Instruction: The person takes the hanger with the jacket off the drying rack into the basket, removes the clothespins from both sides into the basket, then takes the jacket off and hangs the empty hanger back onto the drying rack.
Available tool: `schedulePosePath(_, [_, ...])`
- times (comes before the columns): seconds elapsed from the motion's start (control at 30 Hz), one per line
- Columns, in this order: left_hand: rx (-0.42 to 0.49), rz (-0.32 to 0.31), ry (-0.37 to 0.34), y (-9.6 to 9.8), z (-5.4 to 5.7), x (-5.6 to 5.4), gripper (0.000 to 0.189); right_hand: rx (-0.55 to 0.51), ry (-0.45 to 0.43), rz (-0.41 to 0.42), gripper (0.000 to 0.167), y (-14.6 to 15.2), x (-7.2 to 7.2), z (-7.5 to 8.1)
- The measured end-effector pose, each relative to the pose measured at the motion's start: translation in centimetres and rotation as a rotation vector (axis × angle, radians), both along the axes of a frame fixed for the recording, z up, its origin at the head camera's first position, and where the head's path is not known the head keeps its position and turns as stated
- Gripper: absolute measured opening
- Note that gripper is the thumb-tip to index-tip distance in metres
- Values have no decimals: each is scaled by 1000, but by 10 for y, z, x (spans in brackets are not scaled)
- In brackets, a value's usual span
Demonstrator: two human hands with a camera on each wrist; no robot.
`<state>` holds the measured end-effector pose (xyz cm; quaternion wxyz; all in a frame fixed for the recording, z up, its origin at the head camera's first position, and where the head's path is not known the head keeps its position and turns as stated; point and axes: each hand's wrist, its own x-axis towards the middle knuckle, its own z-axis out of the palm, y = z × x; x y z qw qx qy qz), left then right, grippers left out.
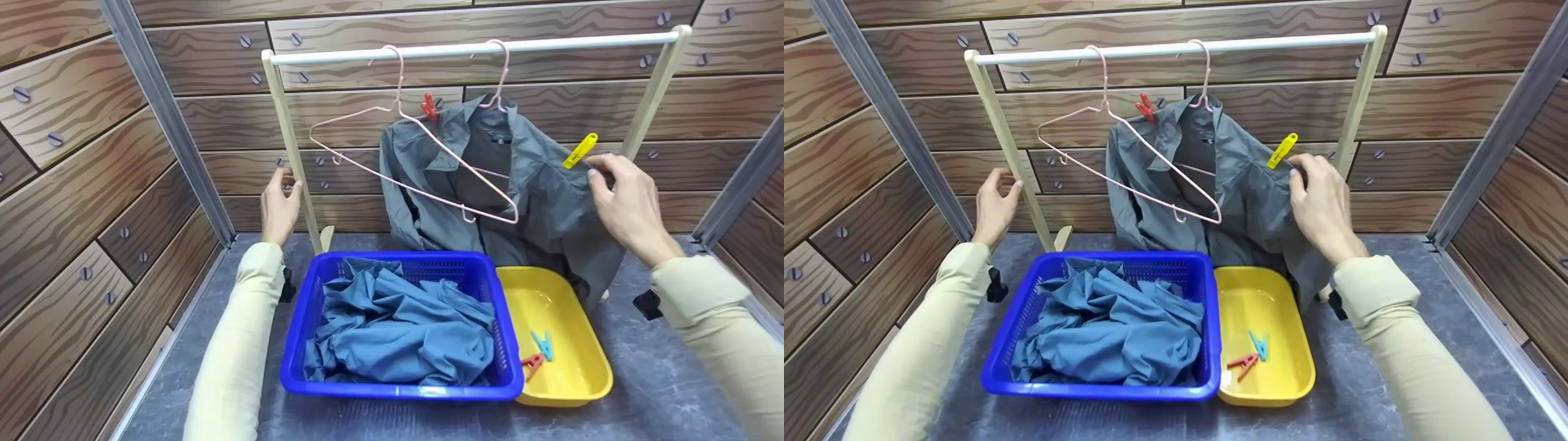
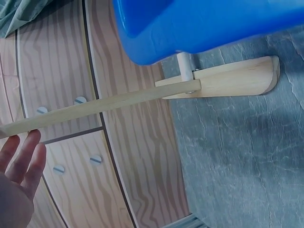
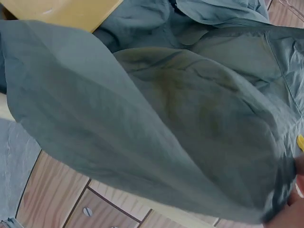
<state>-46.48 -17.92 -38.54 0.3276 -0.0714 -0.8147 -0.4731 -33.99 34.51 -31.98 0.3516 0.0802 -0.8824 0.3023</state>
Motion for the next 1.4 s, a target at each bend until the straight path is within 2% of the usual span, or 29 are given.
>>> schedulePosePath(0.1, [1, 3, -7, 0, -1, 0, 18, -11, 5, -29, 28, 1, 1, 0])
schedulePosePath(0.27, [9, 7, -12, -1, -2, 0, 19, -20, 37, -28, 28, 4, 2, 4])
schedulePosePath(0.5, [-2, 6, -6, 0, 0, 1, 17, -14, 52, -18, 28, 15, 14, 0])
schedulePosePath(0.77, [-18, 35, -22, -1, 0, 2, 18, 7, -2, -2, 26, 35, 23, -25])
schedulePosePath(1.07, [-37, 24, -34, 1, -1, 4, 21, 53, -103, 20, 26, 53, 26, -49])
schedulePosePath(1.3, [-32, 38, -43, 2, -2, 5, 22, 58, -98, 48, 22, 63, 32, -76])
schedulePosePath(1.4, [-3, 76, -47, 6, -4, 6, 18, 49, -91, 74, 20, 66, 37, -87])
